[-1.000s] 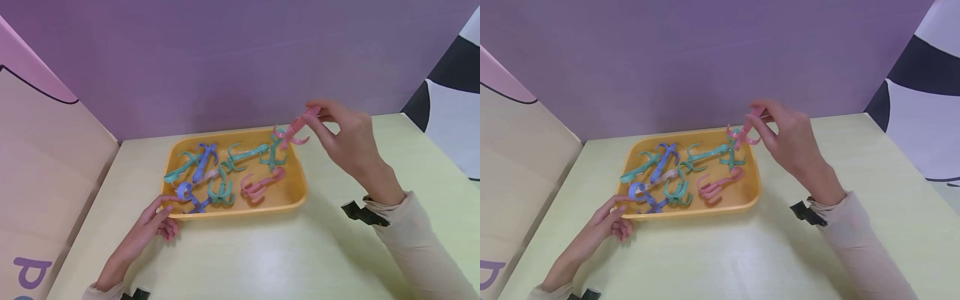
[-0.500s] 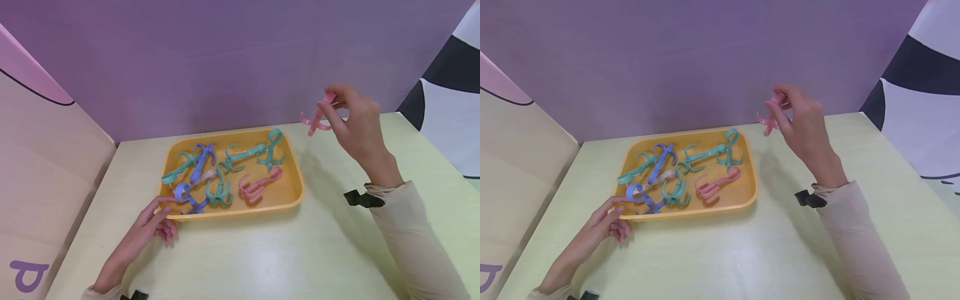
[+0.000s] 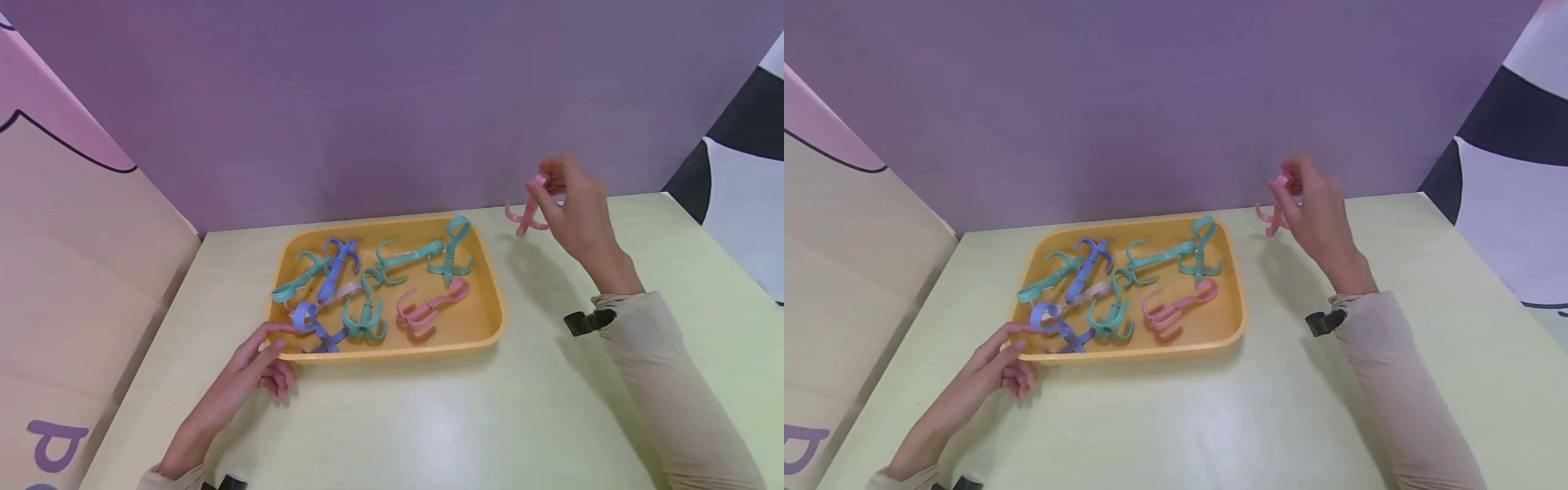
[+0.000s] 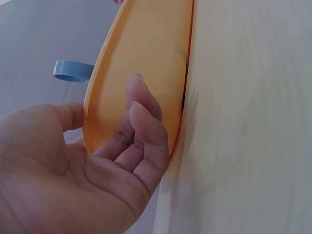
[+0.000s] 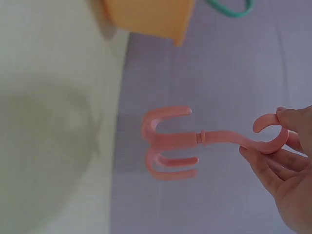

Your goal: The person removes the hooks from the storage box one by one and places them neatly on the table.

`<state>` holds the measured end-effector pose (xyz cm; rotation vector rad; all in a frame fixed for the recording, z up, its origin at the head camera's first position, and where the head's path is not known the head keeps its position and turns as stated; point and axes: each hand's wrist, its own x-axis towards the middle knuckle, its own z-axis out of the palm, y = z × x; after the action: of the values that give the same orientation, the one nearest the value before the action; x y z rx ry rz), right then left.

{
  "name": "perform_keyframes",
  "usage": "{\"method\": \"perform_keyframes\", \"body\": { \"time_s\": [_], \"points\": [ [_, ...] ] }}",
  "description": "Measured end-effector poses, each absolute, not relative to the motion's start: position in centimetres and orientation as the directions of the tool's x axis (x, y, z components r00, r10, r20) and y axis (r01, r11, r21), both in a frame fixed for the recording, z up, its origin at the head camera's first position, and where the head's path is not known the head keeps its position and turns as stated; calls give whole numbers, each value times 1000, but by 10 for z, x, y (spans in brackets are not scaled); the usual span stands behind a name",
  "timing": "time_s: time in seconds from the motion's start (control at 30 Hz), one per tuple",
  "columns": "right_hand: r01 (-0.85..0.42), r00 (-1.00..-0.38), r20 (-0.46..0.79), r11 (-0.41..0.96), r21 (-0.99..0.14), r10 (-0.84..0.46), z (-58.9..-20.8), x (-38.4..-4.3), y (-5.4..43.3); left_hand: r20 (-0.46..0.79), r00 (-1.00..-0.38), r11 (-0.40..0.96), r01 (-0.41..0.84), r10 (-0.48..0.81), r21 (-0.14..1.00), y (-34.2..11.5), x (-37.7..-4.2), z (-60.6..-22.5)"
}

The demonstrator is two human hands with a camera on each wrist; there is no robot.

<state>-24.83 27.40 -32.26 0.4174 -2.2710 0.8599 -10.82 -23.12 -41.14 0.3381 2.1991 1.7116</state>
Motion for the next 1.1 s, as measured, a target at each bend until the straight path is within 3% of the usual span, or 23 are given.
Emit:
{"method": "perform_keyframes", "body": {
  "time_s": [0.57,0.77,1.1],
  "points": [
    [-402,-807,591,730,-553,3,-358,-271,286,-95,-919,246,3,384,969,-233,-103,-408],
    [-373,-856,515,737,-564,-40,-357,-270,287,-106,-919,248,-9,379,969,-234,-101,-409],
    [-397,-846,525,765,-507,-91,-341,-264,283,-93,-918,240,2,386,971,-233,-103,-409]
  ]
}}
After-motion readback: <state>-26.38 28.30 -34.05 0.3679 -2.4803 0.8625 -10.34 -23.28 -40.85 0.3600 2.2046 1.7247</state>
